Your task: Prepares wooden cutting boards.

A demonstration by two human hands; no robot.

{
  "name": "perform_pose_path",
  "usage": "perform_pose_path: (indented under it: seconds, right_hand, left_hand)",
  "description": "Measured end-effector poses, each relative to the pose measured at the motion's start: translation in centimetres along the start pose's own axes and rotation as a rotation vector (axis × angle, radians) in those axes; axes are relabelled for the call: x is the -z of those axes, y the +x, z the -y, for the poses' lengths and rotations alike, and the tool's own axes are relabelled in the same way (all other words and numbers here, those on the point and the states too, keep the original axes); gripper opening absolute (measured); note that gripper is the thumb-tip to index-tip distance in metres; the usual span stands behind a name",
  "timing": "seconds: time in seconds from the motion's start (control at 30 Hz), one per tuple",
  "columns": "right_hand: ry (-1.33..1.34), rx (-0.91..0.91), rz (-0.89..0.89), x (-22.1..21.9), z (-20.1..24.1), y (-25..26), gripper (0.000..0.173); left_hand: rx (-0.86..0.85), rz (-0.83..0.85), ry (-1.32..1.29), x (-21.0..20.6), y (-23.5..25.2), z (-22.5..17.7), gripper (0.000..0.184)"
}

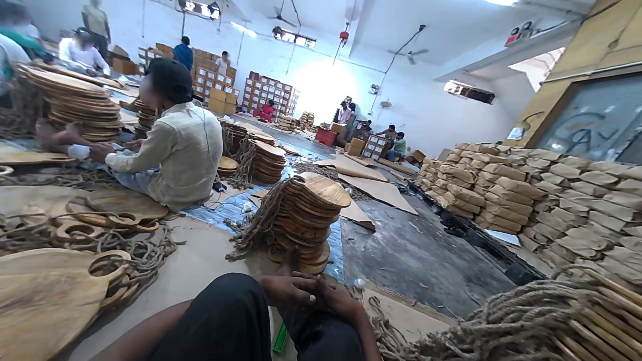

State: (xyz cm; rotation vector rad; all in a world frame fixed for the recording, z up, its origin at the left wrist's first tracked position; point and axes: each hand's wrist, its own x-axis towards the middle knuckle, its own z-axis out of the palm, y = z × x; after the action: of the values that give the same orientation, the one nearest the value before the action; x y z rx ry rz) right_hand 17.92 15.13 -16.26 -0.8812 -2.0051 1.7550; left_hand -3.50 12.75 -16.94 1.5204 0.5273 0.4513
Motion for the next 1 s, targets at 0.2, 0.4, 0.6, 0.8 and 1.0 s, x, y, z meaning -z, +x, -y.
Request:
perform_pose_path:
  seconds: [0.2,0.4,0.6,0.8,1.0]
  right_hand:
    - [0.022,0.033,0.047,0.13,-0.17,0.14,0.059]
    - [0.011,0.048,0.075,0.3,-0.34,0.36,0.064]
    - [0.032,0.015,0.01,-0.11,0.17,0.02,0.056]
    - [-0.032,0.019,0.016,0.13,-0.1,0.15,0.057]
    - [-0.02,0.004,0.003,0.19,-0.14,0.11,0.056]
  left_hand:
    - [-0.002,0.008,-0.002,0.08,0.02,0.12,0.048]
    - [-0.012,0.015,-0.017,0.14,0.02,0.15,0.045]
    - [-0.009,0.017,-0.018,0.17,0.1,0.23,0.045]
    - [-0.026,0.006,0.01,0.28,0.16,0.38,0.048]
    - [-0.022,0.008,0.006,0.29,0.16,0.33,0.047]
